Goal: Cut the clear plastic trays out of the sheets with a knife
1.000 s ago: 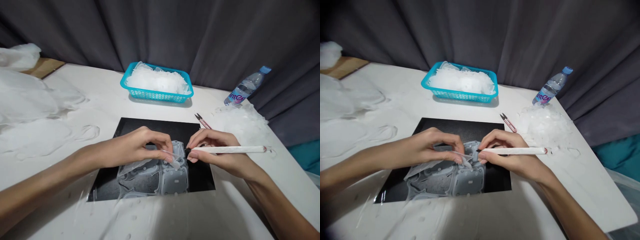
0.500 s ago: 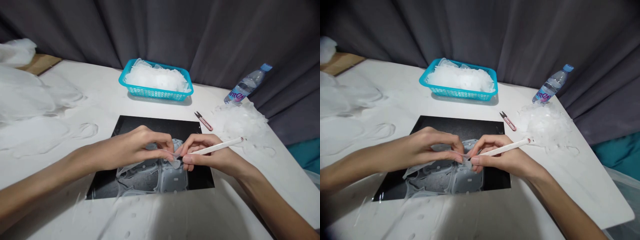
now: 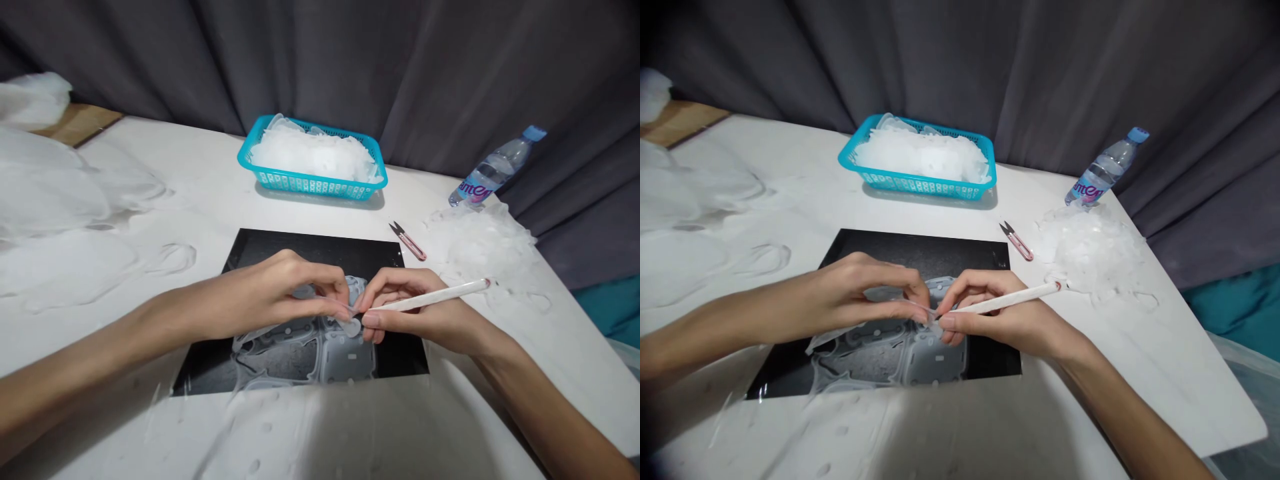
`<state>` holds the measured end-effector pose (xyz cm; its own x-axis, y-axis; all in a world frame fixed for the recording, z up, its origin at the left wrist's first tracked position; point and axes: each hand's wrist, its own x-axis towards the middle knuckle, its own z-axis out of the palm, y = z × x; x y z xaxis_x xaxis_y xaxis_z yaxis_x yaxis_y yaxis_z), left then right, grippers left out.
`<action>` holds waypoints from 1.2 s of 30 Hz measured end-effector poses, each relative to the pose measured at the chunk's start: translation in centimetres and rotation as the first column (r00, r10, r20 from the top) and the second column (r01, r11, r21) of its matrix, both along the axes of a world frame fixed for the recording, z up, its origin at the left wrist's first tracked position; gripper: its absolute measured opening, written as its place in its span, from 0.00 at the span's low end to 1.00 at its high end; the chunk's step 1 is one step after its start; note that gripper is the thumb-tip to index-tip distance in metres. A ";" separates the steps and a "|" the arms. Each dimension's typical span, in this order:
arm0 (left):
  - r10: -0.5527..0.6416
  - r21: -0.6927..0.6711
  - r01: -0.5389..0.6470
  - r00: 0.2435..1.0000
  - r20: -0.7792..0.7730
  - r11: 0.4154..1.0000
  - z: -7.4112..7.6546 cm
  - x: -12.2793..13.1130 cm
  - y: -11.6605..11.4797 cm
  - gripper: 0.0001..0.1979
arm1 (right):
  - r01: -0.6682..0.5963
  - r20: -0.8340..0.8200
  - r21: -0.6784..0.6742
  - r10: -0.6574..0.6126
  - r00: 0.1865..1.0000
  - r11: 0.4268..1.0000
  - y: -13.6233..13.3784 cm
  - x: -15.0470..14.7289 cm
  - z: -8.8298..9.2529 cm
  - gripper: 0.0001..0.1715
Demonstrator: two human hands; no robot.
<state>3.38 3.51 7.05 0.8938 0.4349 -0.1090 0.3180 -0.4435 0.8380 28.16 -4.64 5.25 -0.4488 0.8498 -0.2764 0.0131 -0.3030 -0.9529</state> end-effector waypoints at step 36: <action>0.103 -0.257 -0.090 0.994 0.035 0.962 -1.4 0.3 -0.1 0.08 | 0.050 0.176 0.931 -0.566 0.805 0.362 -0.8 -0.7 -1.3 0.30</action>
